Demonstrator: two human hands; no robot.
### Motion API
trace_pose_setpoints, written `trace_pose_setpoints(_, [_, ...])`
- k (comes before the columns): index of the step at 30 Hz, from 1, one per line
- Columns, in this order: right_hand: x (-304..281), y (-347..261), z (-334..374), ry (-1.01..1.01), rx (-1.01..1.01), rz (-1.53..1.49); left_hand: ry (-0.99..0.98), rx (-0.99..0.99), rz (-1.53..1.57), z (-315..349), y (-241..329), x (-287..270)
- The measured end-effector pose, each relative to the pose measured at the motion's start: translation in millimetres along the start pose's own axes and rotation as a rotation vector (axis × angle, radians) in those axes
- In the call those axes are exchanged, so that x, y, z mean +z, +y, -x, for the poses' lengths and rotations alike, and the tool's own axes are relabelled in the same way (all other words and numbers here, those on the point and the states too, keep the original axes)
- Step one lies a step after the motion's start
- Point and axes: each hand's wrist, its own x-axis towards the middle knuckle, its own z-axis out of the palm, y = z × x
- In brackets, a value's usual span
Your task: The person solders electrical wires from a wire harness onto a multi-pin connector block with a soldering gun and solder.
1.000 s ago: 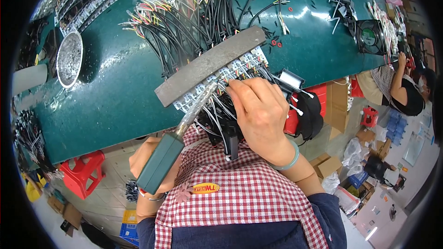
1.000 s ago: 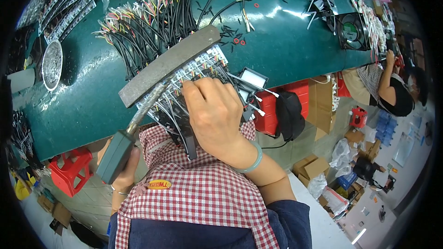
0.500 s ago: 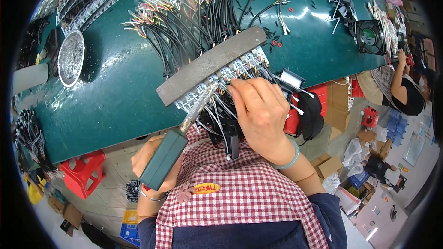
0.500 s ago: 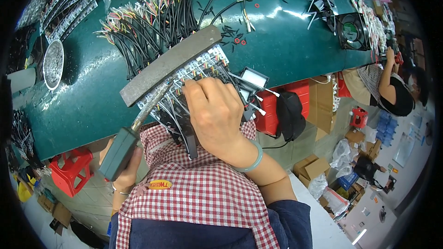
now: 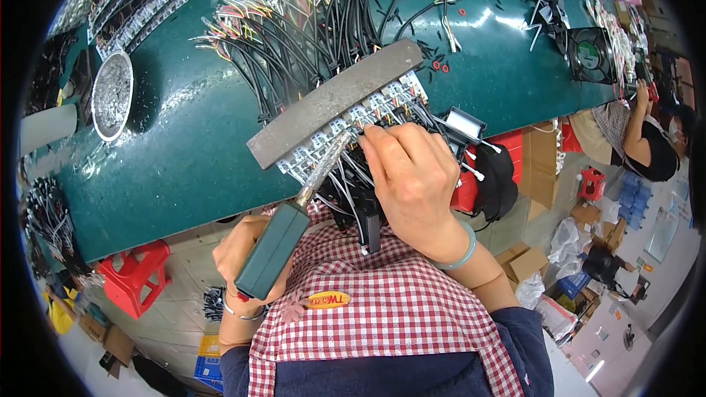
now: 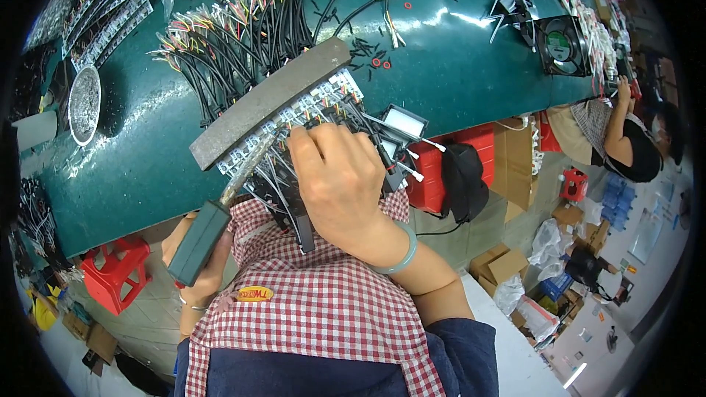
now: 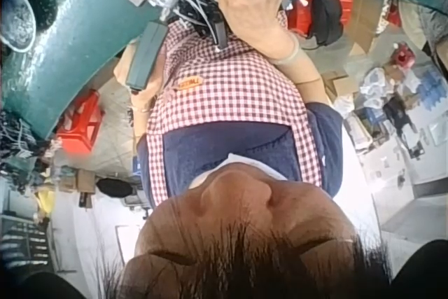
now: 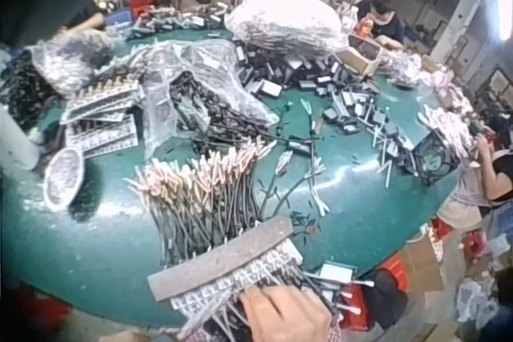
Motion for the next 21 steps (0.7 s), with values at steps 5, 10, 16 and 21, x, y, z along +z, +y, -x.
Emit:
trace_pose_setpoints(5, [-1,0,1,-0.028,0.027,-0.015,0.122,0.044,-0.057,2,4,-2])
trace_pose_setpoints(10, [1,0,1,0.004,0.006,-0.014,0.13,-0.044,-0.071,7,7,-4])
trace_pose_setpoints(16, [-1,0,-1,-0.001,0.061,-0.08,0.112,-0.052,-0.081,11,5,-4])
trace_pose_setpoints(21, [-1,0,0,0.004,0.046,-0.091,0.145,-0.019,-0.077,12,3,-1])
